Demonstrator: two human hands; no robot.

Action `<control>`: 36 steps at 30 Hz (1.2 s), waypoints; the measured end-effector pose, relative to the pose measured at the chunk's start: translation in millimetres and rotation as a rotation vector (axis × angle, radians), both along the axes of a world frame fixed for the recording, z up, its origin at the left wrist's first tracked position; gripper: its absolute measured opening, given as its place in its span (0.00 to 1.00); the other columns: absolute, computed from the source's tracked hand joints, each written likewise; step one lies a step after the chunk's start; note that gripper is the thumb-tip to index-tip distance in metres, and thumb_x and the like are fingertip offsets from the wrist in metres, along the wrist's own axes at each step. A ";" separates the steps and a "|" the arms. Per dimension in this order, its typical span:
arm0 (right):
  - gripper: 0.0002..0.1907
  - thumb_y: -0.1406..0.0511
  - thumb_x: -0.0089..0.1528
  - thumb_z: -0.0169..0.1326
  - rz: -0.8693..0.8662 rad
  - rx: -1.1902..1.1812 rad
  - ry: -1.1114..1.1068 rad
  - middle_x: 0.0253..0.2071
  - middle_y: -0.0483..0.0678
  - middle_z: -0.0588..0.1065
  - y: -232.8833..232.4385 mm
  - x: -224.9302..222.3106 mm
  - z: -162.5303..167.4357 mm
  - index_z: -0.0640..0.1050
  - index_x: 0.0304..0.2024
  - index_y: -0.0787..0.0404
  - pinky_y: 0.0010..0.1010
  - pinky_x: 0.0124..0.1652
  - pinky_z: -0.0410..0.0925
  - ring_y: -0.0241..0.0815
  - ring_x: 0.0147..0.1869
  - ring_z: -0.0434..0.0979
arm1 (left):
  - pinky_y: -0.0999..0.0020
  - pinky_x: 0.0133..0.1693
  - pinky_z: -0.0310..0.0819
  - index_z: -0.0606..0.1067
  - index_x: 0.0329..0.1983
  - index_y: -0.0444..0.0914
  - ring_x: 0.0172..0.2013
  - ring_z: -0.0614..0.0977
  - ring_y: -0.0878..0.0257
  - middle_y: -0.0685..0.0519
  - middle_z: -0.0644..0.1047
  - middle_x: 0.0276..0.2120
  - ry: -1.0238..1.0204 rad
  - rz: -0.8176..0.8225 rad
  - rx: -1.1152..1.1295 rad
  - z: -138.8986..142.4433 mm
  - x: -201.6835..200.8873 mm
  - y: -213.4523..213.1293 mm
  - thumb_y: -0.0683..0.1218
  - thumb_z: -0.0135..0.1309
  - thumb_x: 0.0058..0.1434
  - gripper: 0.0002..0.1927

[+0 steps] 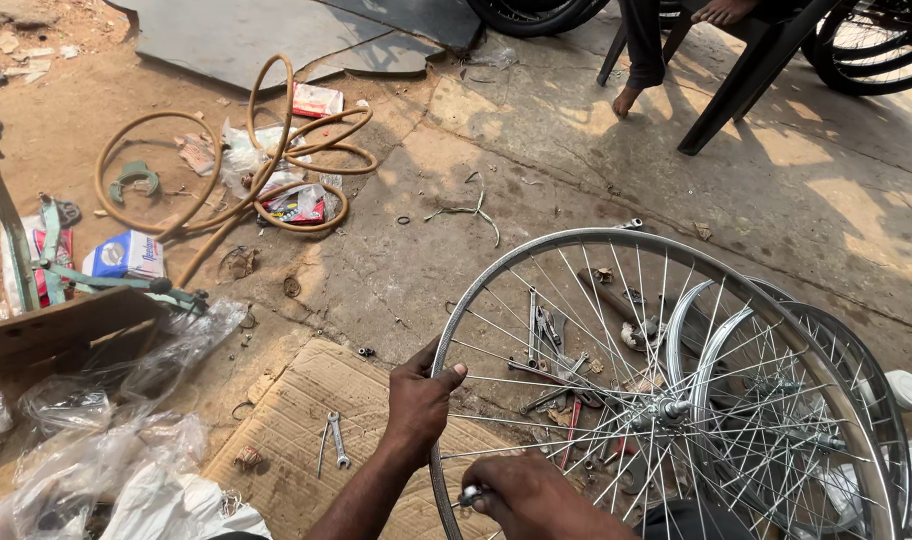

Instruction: The person uses a spoke wrench to tighten the nipples on a bicycle wheel rim. They rotate the wheel and adjust multiple spokes sequentially to true the wheel.

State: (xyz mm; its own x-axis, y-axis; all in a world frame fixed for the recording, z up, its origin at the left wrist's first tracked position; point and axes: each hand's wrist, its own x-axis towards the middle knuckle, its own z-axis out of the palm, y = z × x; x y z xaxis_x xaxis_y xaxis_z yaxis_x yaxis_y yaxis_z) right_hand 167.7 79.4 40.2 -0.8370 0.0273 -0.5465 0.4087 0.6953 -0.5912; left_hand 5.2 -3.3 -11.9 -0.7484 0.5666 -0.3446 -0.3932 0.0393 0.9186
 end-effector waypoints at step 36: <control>0.11 0.67 0.60 0.66 0.234 -0.182 0.486 0.52 0.55 0.79 19.0 11.7 -0.5 0.81 0.43 0.63 0.38 0.47 0.76 0.50 0.52 0.83 | 0.59 0.57 0.80 0.68 0.68 0.37 0.56 0.82 0.53 0.41 0.77 0.60 -0.019 -0.021 0.009 0.1 -0.7 7.2 0.41 0.59 0.60 0.31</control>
State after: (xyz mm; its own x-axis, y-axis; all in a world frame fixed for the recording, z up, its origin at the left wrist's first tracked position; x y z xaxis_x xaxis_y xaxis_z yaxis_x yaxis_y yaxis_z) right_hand 179.4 98.4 39.8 -0.9658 -0.2479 -0.0759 -0.0928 0.6039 -0.7916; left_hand 4.4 3.8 -11.8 -0.7296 0.5854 -0.3535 -0.4098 0.0396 0.9113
